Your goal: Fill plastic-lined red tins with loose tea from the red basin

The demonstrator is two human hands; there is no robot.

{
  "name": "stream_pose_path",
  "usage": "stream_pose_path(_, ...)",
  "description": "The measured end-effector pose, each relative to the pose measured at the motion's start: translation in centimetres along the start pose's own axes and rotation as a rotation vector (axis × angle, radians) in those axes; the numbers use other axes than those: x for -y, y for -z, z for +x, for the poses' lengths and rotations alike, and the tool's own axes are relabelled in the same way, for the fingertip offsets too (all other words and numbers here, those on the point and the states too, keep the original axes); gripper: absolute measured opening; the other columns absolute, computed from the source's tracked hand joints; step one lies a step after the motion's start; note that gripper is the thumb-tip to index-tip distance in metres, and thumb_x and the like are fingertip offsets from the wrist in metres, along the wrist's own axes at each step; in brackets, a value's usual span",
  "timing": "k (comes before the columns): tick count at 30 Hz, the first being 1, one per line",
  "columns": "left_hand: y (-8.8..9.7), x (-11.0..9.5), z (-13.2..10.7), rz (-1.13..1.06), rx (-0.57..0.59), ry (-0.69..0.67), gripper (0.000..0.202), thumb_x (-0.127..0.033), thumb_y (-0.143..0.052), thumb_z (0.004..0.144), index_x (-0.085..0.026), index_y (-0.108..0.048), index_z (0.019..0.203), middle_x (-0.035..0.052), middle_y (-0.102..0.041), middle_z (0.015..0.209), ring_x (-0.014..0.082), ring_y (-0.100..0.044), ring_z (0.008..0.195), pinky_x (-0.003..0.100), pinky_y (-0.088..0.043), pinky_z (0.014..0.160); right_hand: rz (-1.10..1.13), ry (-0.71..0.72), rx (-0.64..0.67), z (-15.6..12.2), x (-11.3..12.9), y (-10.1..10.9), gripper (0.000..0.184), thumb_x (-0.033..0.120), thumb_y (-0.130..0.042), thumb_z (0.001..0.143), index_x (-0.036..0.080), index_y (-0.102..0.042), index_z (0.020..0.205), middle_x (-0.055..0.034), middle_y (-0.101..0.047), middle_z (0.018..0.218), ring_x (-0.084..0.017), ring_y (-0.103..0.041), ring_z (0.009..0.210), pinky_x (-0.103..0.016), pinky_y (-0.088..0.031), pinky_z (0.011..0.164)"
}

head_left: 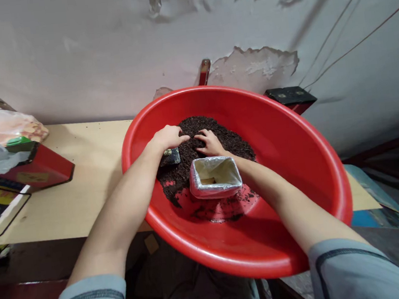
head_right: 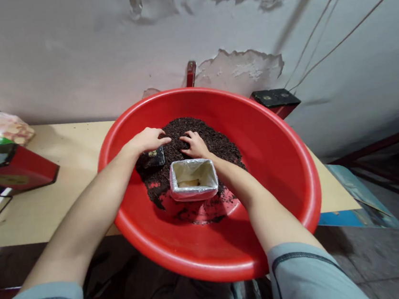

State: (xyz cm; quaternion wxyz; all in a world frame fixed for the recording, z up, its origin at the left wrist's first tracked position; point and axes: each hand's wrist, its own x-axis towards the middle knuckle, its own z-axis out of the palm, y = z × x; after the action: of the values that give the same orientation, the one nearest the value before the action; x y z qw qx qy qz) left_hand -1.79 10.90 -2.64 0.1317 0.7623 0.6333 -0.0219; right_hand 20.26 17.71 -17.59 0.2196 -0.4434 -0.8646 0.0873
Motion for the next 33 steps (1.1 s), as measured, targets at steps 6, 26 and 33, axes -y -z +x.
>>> stream_pose_path(6, 0.1, 0.3, 0.1, -0.004, -0.025, -0.019, 0.048, -0.046, -0.059, 0.102, -0.02, -0.067, 0.141, 0.0098, -0.069, 0.144, 0.0232, -0.065, 0.131, 0.028, -0.05, 0.106, -0.01, 0.011, 0.04, 0.8, 0.5, 1.7, 0.053, 0.029, -0.076, 0.08, 0.016, -0.073, 0.131, -0.0177, -0.062, 0.134, -0.034, -0.059, 0.123, -0.048, -0.049, 0.11)
stream_pose_path(26, 0.2, 0.0, 0.5, 0.032, 0.066, -0.019, 0.044, -0.04, -0.062, 0.101, -0.023, -0.069, 0.14, 0.0043, -0.077, 0.13, 0.0194, -0.074, 0.113, 0.021, -0.055, 0.095, 0.042, 0.229, -0.04, -8.2, 12.5, 14.5, 0.041, 0.032, -0.075, 0.08, 0.024, -0.077, 0.12, -0.0124, -0.064, 0.129, -0.03, -0.061, 0.111, -0.046, -0.052, 0.098)
stream_pose_path(33, -3.0, -3.1, 0.8, 0.166, -0.01, -0.236, 0.083, -0.037, -0.069, 0.095, -0.018, -0.033, 0.168, 0.0197, -0.042, 0.166, 0.0342, -0.046, 0.15, 0.041, -0.04, 0.122, 0.013, 0.536, 0.136, -9.7, 11.8, 11.8, 0.041, 0.03, -0.076, 0.085, 0.022, -0.075, 0.125, -0.0167, -0.064, 0.134, -0.031, -0.062, 0.11, -0.048, -0.053, 0.097)
